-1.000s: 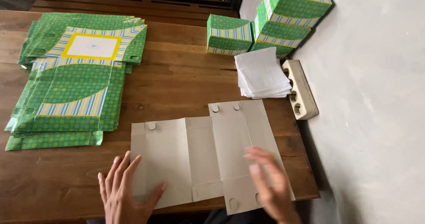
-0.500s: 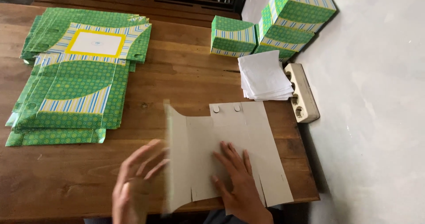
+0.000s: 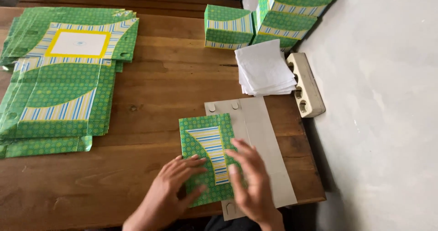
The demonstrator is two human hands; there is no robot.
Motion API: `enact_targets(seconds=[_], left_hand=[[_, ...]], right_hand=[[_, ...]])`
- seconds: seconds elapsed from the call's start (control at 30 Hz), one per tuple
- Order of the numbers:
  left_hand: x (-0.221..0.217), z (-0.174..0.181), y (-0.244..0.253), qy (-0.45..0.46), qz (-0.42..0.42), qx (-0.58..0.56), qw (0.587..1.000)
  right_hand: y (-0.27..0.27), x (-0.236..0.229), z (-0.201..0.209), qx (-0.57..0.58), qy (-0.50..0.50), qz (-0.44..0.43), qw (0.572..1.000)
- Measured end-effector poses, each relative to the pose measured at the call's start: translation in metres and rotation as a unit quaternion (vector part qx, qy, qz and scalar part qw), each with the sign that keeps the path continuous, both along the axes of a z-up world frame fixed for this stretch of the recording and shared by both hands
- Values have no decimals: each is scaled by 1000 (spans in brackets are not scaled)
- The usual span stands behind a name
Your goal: The person assembles a flat-packed cardboard box by folding along pre-scored lines and securing the side flaps with adhesive tabs. The person then folds the top flaps to complete the box.
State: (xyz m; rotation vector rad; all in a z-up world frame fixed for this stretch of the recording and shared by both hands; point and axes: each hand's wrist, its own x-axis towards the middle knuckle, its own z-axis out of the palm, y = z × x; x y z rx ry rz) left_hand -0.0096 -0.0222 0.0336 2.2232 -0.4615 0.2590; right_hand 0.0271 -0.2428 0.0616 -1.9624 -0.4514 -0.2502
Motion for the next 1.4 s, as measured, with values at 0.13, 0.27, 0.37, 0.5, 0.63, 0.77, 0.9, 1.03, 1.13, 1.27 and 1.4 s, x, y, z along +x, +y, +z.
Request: enact_targets(seconds=[0.13,0.27,0.37,0.5,0.63,0.77,0.9,1.03,1.13,1.27,1.4], left_hand=[[35,13,28,-8,-21,-28,999],[83,-11,66,-35,-12,73,997],[113,0,83,-74,-76,53,993],[128,1,82,-95,-84,6,992],[130,4,81,-81,-100,-10,992],[120,-2,81,-33,-67,33,997],[111,-7,80,9,-66,53,996],[101,-7,74,1,-117,78,990],[92,-8,67,5,-140,79,987],[82,14,59,43,-177,96,979],[79,16,56,36,-201,99,974]], right_hand=[[3,6,-21,-216,-27,81,973],[4,5,-19,-247,-21,81,965],[7,5,-21,-249,-29,69,966],[9,5,-21,-241,-11,53,969],[10,8,-24,-247,-25,44,968],[11,5,-23,-249,-43,37,967],[11,5,-21,-252,-35,41,966],[11,6,-22,-251,-38,43,966],[10,4,-20,-246,-36,47,968],[13,6,-19,-237,-42,45,969],[13,7,-14,-233,-14,49,971]])
